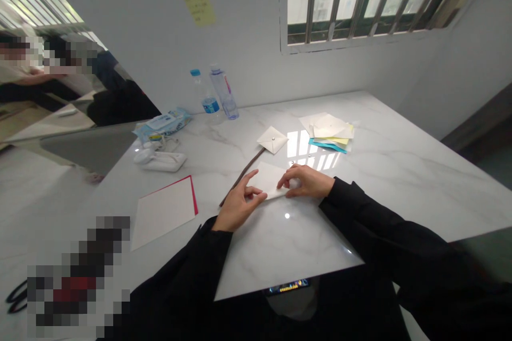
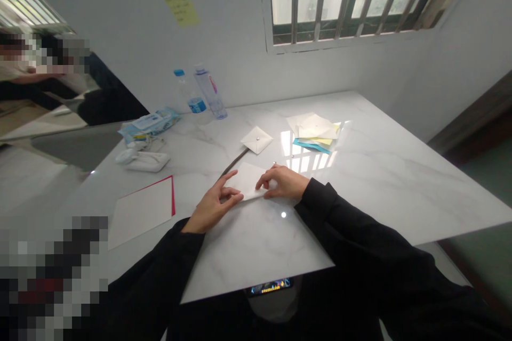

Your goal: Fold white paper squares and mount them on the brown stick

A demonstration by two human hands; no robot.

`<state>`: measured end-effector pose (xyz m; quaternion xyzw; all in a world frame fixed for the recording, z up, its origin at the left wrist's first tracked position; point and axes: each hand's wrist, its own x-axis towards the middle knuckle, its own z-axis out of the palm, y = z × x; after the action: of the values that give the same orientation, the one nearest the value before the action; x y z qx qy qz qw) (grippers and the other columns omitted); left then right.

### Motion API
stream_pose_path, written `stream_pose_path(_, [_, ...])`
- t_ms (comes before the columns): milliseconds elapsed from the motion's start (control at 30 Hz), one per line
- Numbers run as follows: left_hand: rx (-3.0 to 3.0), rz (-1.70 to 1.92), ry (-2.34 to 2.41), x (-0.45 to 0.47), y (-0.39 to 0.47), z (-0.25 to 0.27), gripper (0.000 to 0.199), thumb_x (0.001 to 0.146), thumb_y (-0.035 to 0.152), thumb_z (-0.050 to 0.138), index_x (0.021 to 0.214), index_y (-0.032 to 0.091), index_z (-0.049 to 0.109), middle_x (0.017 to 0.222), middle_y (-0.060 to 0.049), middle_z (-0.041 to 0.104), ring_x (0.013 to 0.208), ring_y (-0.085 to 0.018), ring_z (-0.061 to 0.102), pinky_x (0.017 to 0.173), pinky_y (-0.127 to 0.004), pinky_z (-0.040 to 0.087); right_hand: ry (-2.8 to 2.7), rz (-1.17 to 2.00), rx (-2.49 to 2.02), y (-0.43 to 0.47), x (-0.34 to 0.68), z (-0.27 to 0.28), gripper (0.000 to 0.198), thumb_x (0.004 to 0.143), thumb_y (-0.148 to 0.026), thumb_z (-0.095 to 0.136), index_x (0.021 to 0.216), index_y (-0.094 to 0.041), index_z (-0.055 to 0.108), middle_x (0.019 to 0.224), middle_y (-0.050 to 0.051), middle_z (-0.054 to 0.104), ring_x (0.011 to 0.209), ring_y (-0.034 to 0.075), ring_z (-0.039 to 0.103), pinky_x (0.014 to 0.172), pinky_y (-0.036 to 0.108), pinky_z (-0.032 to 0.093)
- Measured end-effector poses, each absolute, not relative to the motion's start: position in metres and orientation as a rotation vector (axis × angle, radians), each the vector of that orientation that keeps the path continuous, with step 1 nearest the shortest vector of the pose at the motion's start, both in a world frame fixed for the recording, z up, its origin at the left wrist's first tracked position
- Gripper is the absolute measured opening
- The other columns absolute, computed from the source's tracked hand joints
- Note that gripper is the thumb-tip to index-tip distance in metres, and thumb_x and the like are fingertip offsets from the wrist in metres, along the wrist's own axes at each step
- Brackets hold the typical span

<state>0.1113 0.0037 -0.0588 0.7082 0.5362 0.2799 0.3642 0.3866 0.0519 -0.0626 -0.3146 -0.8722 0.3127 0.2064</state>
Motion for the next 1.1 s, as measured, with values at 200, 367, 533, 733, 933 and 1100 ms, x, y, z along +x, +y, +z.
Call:
stream_pose_path(200, [1.732, 0.697, 1.288, 0.106, 0.007, -0.065, 0.086, 0.093, 0.045, 0.073, 0.166, 0.018, 0.036, 0.099, -0.006, 0.083, 0.097, -0.025, 0.076, 0.093, -0.044, 0.056, -2.372, 0.921, -0.931, 0.054, 0.388, -0.068, 0.049, 0.084, -0.022, 0.087, 0.130, -0.023, 0.072, 0.100, 0.002, 0.078, 0.099, 0.021, 0.068, 0.110, 0.044, 0.044])
stream_pose_path(367, [1.670, 0.708, 1.207, 0.105, 0.008, -0.065, 0.086, 0.093, 0.040, 0.071, 0.167, 0.016, 0.034, 0.094, -0.005, 0.082, 0.091, -0.024, 0.076, 0.088, -0.042, 0.058, -2.378, 0.941, -0.931, 0.055, 0.389, -0.068, 0.046, 0.084, -0.024, 0.087, 0.129, -0.023, 0.073, 0.101, 0.002, 0.079, 0.101, 0.022, 0.070, 0.110, 0.044, 0.045])
stream_pose_path(533, [1.818, 0.722, 1.274, 0.107, 0.004, -0.064, 0.081, 0.093, 0.034, 0.068, 0.167, 0.021, 0.037, 0.087, 0.001, 0.077, 0.081, -0.019, 0.070, 0.083, -0.035, 0.055, -2.356, 0.976, -0.937, 0.055, 0.389, -0.066, 0.042, 0.090, -0.037, 0.083, 0.129, -0.023, 0.073, 0.101, 0.003, 0.080, 0.097, 0.022, 0.072, 0.104, 0.041, 0.048])
stream_pose_path(733, [2.095, 0.730, 1.342, 0.116, -0.001, -0.058, 0.069, 0.094, 0.022, 0.059, 0.162, 0.027, 0.048, 0.086, 0.004, 0.069, 0.075, -0.015, 0.061, 0.077, -0.029, 0.050, -2.295, 1.022, -0.997, 0.054, 0.388, -0.067, 0.035, 0.092, -0.031, 0.080, 0.126, -0.022, 0.075, 0.092, 0.002, 0.081, 0.092, 0.020, 0.073, 0.092, 0.036, 0.051])
stream_pose_path(933, [2.227, 0.731, 1.297, 0.116, 0.000, -0.061, 0.046, 0.098, 0.022, 0.056, 0.142, 0.028, 0.068, 0.090, 0.000, 0.067, 0.080, -0.018, 0.061, 0.078, -0.032, 0.049, -2.283, 0.996, -1.008, 0.052, 0.384, -0.068, 0.035, 0.091, -0.029, 0.082, 0.124, -0.023, 0.076, 0.089, 0.001, 0.081, 0.088, 0.020, 0.073, 0.091, 0.036, 0.052])
stream_pose_path(1100, [2.280, 0.672, 1.276, 0.115, -0.001, -0.060, 0.026, 0.101, 0.030, 0.061, 0.121, 0.029, 0.079, 0.099, -0.004, 0.070, 0.087, -0.021, 0.064, 0.083, -0.036, 0.050, -2.297, 0.956, -0.976, 0.050, 0.382, -0.068, 0.027, 0.092, -0.027, 0.079, 0.119, -0.024, 0.079, 0.086, 0.000, 0.080, 0.089, 0.020, 0.071, 0.100, 0.041, 0.049])
